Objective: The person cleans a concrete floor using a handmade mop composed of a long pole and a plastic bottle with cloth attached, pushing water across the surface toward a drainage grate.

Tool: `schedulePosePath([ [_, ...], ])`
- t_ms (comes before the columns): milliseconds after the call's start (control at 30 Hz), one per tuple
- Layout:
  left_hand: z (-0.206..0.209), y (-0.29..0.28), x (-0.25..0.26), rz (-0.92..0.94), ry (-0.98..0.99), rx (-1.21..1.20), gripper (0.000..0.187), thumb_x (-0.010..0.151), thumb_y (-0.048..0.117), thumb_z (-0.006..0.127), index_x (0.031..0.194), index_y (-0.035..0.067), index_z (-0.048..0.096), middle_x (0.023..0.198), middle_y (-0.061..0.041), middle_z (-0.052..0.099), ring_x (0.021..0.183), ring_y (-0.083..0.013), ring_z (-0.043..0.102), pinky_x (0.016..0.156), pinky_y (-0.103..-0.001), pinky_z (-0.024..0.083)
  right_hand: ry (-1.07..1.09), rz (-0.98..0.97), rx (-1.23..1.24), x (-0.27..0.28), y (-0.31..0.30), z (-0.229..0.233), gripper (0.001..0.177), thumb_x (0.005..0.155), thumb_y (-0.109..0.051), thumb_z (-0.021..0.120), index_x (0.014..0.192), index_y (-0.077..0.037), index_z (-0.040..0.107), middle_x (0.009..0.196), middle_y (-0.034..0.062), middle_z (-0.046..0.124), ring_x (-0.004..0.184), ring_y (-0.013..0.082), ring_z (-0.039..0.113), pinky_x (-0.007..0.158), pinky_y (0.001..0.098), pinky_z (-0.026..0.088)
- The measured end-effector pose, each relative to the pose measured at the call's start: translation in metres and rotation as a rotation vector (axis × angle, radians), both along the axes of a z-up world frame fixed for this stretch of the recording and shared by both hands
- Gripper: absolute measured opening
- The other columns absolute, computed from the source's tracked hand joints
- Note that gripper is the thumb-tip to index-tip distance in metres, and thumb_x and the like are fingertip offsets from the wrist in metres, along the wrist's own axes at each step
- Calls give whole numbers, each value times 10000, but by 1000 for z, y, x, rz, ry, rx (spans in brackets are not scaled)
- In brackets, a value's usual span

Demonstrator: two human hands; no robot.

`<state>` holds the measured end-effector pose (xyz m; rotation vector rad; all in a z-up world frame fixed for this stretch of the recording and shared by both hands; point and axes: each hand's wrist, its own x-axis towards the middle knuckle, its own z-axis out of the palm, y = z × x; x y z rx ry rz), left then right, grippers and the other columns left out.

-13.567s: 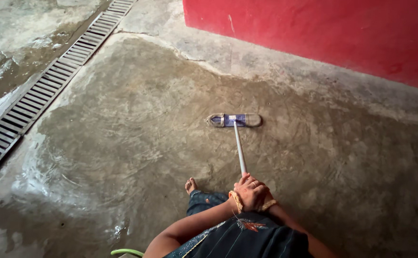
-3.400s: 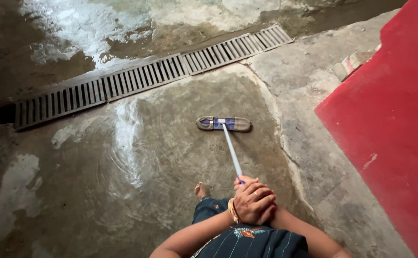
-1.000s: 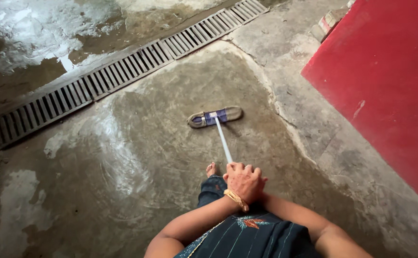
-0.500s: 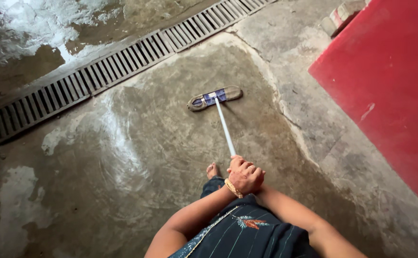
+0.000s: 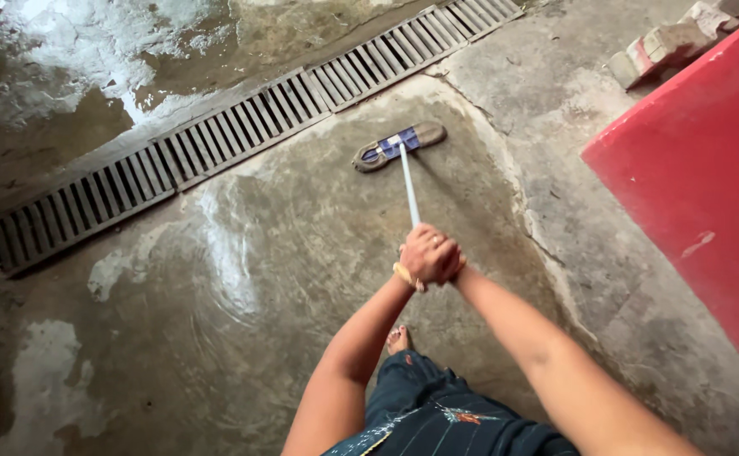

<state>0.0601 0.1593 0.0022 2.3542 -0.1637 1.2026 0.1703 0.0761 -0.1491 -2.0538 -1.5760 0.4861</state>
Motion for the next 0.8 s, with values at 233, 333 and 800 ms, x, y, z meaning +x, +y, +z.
schedulePosePath([
  [233,-11,57,88,266,290,-118,201,826,326,723,908,145,688,976,-88,705,1022,-307,646,969,-478,474,-168,-184,-44,81,79,8,548,1023,-339,496,1508,-100,413,1460,181,452,1332,279,417,1114,378,367],
  [333,-23,55,104,366,416,-176,212,840,354,692,903,151,696,1003,-84,705,1101,-305,630,1041,-509,426,-225,-238,-87,85,80,10,548,1024,-340,495,1510,-101,414,1467,179,446,1338,278,410,1118,378,362],
  [800,-82,-91,-82,356,600,-260,226,889,376,646,998,204,744,1151,-46,680,1235,-310,541,1008,-581,383,-272,-85,-200,-115,-62,4,548,1029,-342,492,1518,-107,417,1501,174,420,1367,274,378,1139,375,335],
])
